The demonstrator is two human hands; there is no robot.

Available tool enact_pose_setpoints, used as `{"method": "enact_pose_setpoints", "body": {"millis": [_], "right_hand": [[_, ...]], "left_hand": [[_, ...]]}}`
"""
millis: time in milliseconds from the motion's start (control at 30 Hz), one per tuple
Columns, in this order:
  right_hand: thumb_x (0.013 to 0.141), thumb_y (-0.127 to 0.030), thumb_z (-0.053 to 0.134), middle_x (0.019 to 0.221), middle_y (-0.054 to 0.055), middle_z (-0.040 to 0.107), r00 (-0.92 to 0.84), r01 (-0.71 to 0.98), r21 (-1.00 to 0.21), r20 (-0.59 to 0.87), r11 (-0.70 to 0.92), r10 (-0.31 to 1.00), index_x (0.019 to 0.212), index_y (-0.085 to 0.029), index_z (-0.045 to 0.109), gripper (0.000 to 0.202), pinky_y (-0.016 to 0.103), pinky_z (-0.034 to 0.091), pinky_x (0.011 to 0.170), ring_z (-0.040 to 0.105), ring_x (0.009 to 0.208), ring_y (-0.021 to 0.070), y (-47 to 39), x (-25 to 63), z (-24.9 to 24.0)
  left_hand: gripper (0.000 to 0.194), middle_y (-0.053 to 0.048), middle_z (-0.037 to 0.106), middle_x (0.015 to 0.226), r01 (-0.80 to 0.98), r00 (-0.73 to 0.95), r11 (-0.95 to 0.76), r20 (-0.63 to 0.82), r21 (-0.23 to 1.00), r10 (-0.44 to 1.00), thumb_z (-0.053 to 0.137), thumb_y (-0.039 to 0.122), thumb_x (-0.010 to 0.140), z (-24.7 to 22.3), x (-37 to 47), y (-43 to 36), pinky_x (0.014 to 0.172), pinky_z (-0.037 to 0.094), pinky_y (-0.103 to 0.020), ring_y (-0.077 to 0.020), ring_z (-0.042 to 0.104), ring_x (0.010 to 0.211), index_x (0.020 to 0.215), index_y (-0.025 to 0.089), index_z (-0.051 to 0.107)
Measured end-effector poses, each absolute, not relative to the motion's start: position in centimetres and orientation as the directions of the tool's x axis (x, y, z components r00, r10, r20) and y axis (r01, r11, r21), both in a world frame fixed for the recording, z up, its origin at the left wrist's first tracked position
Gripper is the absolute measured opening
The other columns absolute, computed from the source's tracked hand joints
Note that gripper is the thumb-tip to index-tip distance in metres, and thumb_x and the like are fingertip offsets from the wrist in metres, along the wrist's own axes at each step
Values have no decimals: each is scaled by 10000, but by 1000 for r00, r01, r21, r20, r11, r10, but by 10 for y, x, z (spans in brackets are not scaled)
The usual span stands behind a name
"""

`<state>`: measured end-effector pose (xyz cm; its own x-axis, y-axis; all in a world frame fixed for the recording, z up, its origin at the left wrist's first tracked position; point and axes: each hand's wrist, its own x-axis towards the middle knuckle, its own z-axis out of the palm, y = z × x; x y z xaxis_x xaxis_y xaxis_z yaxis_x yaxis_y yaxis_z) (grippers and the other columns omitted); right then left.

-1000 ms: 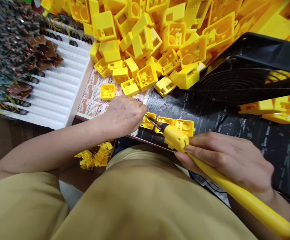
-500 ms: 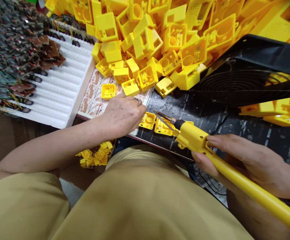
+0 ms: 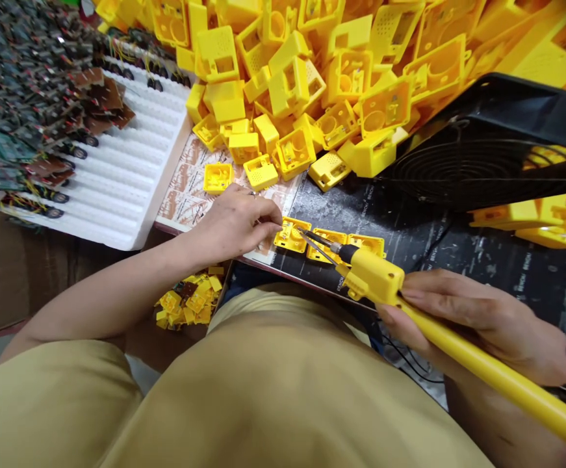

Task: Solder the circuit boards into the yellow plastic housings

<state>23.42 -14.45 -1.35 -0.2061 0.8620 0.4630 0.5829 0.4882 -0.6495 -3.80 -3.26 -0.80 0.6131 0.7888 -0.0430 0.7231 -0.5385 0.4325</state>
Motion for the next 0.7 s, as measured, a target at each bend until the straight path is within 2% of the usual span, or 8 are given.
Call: {"method": "enact_pose_setpoints", "body": {"millis": [133,233,333,433,533,633,700], "right_hand": [[914,-241,688,702,0,662,-294,567,-599,494,565,818,939,-241,622,71,208,515,488,652,585,119,-142,234,-9],[933,-256,675,708,11,663,-373,559,-530,526,638,764,904,-215,615,78,183,531,528,648,599,97,-139,237,-7],[949,-275,659,706,23,662,-452,579,-477,488,662,747,827,-196,611,153,179,555,581,649,615,87,-138,240,-5],[940,-248,666,720,25,672,-493,578,-474,447,665,747,814,-197,610,148,194,579,622,666,651,95,-137,242,-4],[878,-196,738,741,24,690,-509,527,-467,495,710,704,851,-195,605,135,194,584,614,667,647,96,-133,240,-4],[781,-121,814,744,48,703,-536,437,-426,583,792,610,895,-158,611,235,199,582,592,675,639,111,-125,236,-3],[773,-116,818,744,67,709,-564,426,-382,596,820,571,904,-134,621,237,223,588,596,681,640,127,-121,233,1]], "left_hand": [[167,7,786,838,680,701,-632,-77,370,709,600,191,877,-4,-38,-33,977,352,-416,-179,659,832,793,228,740],[183,4,765,773,691,703,-648,-91,321,705,587,203,865,-3,-34,-35,1017,320,-450,-181,629,794,764,228,738],[189,-2,723,687,722,684,-642,-131,259,718,568,202,842,-2,-28,-36,1013,323,-465,-179,600,746,741,213,727],[186,-12,715,693,725,687,-653,-160,217,709,562,194,819,1,-23,-34,978,340,-453,-183,591,753,698,196,703],[164,-17,710,698,719,695,-668,-178,193,697,574,195,797,3,-19,-31,946,352,-438,-194,594,774,677,187,686],[150,-19,681,654,712,701,-682,-205,167,683,583,198,776,5,-16,-28,912,358,-421,-204,592,782,655,186,670],[134,-21,665,632,710,701,-687,-237,154,672,595,204,761,5,-14,-26,882,359,-404,-208,588,787,645,187,660]]}}
